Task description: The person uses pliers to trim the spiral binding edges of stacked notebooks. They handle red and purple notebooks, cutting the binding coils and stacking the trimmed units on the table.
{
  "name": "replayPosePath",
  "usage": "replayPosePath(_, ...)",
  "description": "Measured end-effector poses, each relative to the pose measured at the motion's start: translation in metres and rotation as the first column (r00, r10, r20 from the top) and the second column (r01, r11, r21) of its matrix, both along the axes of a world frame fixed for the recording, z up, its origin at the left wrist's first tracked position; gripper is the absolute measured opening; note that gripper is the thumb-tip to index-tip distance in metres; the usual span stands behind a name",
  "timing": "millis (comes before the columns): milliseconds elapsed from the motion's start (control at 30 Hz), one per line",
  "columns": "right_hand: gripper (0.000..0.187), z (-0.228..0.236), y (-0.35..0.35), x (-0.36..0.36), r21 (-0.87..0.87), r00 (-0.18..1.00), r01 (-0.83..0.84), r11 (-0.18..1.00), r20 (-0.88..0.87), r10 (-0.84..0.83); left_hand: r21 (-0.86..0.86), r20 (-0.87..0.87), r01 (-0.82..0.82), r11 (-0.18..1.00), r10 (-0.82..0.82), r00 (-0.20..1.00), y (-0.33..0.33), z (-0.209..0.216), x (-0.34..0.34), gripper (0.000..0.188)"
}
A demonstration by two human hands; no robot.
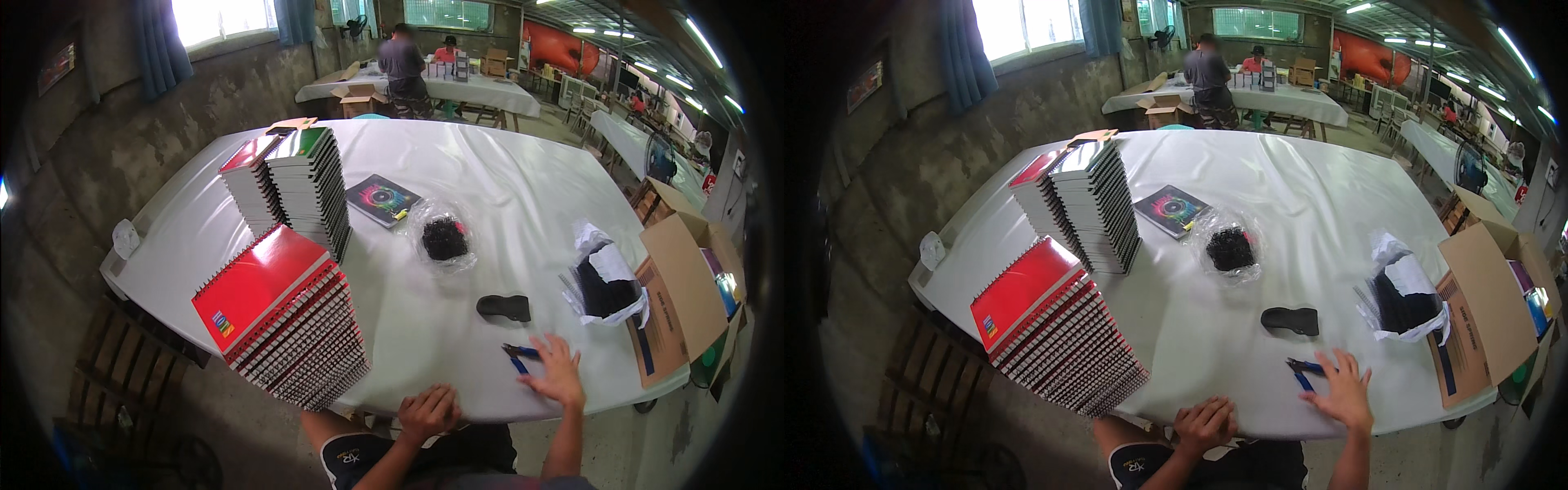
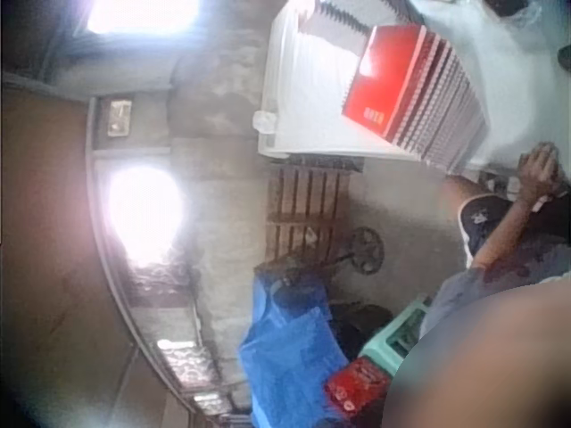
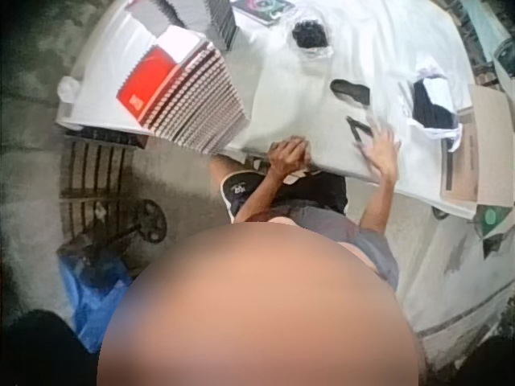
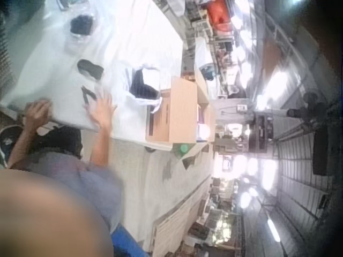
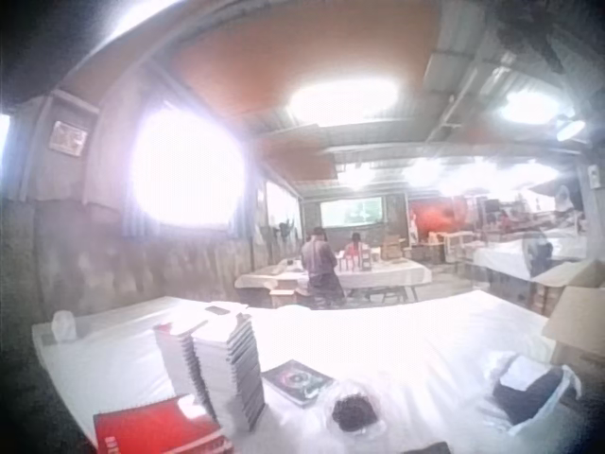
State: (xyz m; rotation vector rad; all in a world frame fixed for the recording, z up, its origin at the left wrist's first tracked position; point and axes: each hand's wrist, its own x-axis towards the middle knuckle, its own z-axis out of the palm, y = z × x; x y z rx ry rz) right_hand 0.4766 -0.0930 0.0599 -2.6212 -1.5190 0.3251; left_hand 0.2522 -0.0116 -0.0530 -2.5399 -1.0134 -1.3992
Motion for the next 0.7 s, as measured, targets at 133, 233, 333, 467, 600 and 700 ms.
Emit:
replayPosePath(133, 0.070, -0.067, -0.017, 0.006, 0.193, 0.998, -0.006, 0.981, 0.058, -0.005, -0.008, 0.021, 0.049, 0.999, -0.048, 0.999, 0.000, -0.003, 0.001, 0.014)
replayPosePath(233, 0.055, -0.081, -0.007, -0.007, 0.278, 0.997, -0.060, 0.959, 0.061, 0.044, -0.040, 0.014, 0.041, 0.998, -0.040, 0.999, 0.000, -0.002, -0.001, 0.014)
replayPosePath(333, 0.045, -0.078, -0.005, -0.014, 0.329, 0.995, -0.077, 0.941, 0.092, 0.049, -0.065, 0.012, 0.025, 0.998, -0.024, 1.000, -0.002, 0.004, -0.001, 0.014)
replayPosePath(467, 0.041, -0.077, -0.005, -0.016, 0.338, 0.996, -0.063, 0.939, 0.078, 0.039, -0.104, 0.028, 0.035, 0.994, -0.032, 0.999, -0.004, 0.006, -0.001, 0.013)
replayPosePath(600, 0.040, -0.079, -0.006, -0.014, 0.347, 0.992, -0.080, 0.935, 0.117, 0.041, -0.223, 0.023, 0.044, 0.974, -0.039, 0.999, -0.009, 0.010, -0.002, 0.014)
replayPosePath(700, 0.040, -0.080, -0.007, -0.013, 0.350, 0.990, -0.093, 0.932, 0.129, 0.050, -0.241, 0.003, 0.079, 0.967, -0.081, 0.997, -0.012, 0.012, -0.005, 0.016)
